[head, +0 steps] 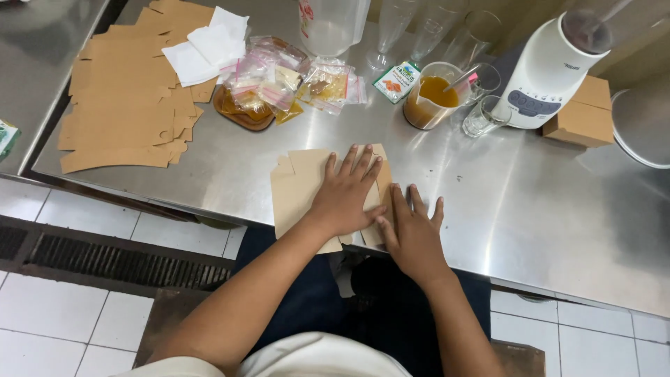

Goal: The person folds and assembles flat cardboard pieces into small rectangular boxes on a stainless steel countertop. They align the pieces, fold along pre-cut lines, and tuck flaps to form the box shape.

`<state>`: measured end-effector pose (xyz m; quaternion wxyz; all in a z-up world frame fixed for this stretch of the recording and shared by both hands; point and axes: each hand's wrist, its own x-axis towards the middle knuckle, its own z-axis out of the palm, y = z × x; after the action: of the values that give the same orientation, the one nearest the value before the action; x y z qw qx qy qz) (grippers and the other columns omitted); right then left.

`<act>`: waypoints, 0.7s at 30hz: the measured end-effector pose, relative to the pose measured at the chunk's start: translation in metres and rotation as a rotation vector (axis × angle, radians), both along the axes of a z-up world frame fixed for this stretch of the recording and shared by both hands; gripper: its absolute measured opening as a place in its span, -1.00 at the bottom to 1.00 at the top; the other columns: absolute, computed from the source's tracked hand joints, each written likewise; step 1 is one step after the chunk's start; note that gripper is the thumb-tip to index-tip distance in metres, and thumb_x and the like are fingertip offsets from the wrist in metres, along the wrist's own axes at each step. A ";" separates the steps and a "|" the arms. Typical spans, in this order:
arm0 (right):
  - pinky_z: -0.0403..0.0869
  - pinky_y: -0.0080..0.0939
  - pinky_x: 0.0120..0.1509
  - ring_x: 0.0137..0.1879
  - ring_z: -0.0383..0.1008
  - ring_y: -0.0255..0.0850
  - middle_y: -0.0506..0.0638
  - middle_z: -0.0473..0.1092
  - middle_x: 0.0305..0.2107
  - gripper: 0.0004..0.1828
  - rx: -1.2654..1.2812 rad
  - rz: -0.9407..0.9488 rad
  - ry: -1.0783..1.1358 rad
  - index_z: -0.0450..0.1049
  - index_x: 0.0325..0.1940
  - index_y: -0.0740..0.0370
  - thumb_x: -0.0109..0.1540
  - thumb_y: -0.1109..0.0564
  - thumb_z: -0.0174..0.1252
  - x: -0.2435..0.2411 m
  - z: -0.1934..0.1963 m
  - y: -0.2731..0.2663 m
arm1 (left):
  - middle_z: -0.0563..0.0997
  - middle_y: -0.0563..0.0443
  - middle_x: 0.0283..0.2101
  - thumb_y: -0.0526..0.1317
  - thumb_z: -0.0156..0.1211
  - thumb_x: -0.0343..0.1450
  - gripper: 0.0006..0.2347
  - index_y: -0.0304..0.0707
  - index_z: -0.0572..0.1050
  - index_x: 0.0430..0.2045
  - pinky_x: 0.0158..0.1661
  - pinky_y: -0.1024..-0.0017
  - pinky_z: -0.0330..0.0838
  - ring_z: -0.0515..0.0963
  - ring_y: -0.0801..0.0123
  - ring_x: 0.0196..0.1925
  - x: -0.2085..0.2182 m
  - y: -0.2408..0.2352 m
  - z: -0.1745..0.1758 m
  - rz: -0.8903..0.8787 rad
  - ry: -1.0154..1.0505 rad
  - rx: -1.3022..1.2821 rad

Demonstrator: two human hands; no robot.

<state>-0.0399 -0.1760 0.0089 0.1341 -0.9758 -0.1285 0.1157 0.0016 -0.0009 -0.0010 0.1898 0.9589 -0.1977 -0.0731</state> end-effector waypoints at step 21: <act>-0.43 0.51 0.55 0.63 -0.10 0.09 0.12 0.21 0.41 -0.27 0.056 0.011 -0.027 0.02 0.59 0.21 0.44 -0.24 -0.26 0.032 -0.010 0.005 | -0.05 -0.31 0.55 0.09 0.08 0.33 -0.22 -0.30 0.04 0.46 0.37 -0.29 -0.36 -0.14 -0.14 0.57 0.003 -0.007 -0.015 0.032 0.001 -0.005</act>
<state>-0.0081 -0.1714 -0.0008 0.1590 -0.9724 -0.1390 0.0996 0.0045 -0.0076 -0.0160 0.1935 0.9615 -0.1822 -0.0698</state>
